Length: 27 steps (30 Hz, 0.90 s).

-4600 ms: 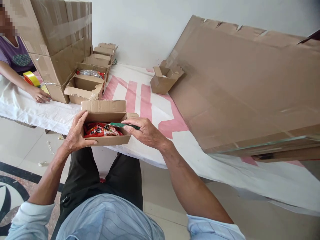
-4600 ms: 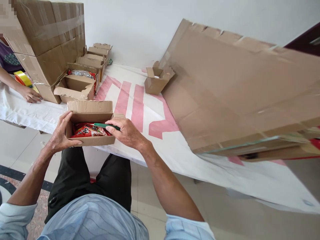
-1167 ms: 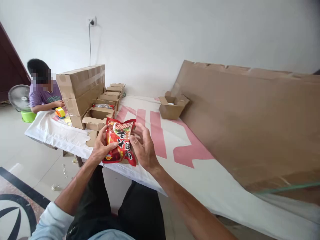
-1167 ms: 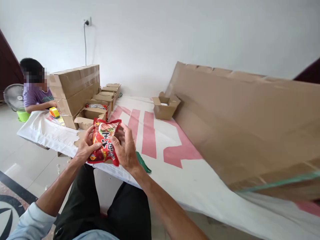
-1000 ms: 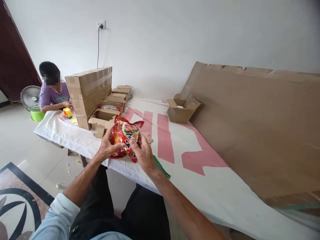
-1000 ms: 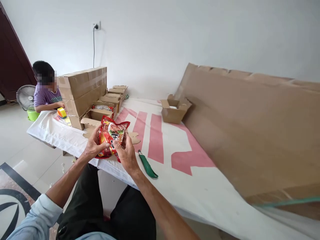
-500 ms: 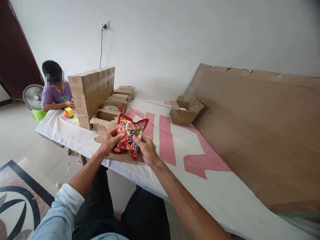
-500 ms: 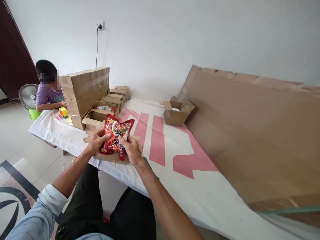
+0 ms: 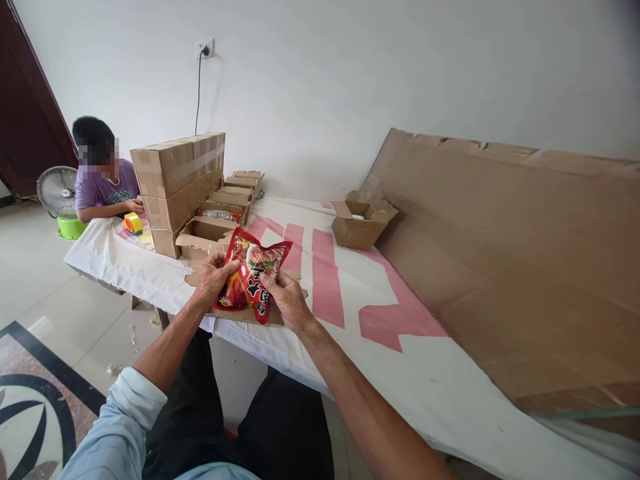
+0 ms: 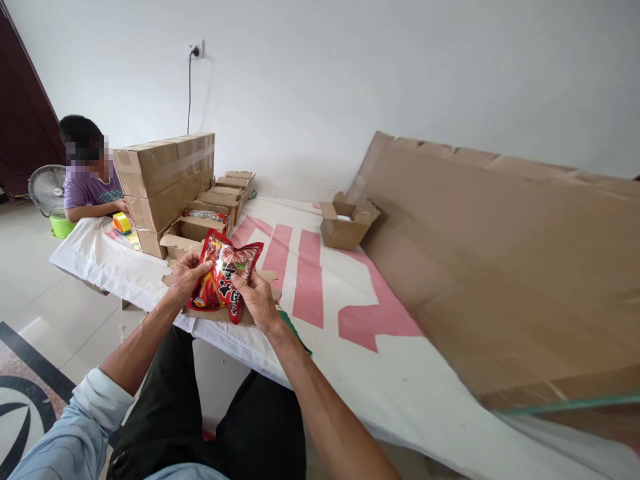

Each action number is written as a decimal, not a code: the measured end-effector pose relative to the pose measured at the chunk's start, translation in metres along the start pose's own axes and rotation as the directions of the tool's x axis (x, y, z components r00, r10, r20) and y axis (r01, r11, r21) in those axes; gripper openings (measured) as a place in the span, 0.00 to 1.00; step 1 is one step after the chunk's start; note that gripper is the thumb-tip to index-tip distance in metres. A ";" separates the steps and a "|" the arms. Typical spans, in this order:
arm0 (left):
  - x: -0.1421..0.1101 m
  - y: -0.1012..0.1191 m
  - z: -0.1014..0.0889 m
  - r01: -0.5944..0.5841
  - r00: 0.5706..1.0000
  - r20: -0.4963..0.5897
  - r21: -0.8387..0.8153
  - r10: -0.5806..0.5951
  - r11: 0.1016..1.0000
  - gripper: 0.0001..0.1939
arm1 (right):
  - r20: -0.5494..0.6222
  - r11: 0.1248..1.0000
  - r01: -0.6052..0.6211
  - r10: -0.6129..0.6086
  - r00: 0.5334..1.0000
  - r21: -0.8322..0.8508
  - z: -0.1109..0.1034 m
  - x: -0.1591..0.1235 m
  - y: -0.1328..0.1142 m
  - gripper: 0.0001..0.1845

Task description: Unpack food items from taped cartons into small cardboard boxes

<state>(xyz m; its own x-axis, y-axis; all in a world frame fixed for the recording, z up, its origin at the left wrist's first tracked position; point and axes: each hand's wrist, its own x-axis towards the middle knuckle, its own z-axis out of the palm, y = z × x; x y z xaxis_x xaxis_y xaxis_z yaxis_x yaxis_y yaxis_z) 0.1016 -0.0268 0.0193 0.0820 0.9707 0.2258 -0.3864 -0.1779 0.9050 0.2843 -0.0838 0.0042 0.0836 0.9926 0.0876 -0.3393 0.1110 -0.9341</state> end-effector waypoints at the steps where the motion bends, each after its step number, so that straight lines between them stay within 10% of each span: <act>1: -0.001 0.000 0.000 0.008 1.000 0.008 -0.009 -0.008 1.000 0.33 | 0.001 1.000 0.002 -0.002 1.000 -0.017 -0.001 -0.001 0.000 0.43; 13: 0.004 0.007 0.008 -0.085 0.995 -0.059 0.008 0.086 0.996 0.32 | 0.159 0.997 -0.076 0.080 0.984 -0.036 -0.004 -0.022 -0.009 0.42; 27: -0.011 0.019 -0.010 0.066 0.994 0.077 0.140 -0.077 0.988 0.31 | -0.035 0.996 0.068 -0.070 0.997 -0.055 -0.009 -0.010 -0.008 0.39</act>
<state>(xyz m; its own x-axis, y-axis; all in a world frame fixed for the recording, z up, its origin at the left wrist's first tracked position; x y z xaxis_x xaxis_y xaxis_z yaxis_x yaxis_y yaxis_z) 0.0844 -0.0396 0.0302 0.1820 0.9662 0.1824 -0.2476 -0.1345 0.9595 0.2948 -0.0954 0.0072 0.1399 0.9801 0.1409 -0.2806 0.1757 -0.9436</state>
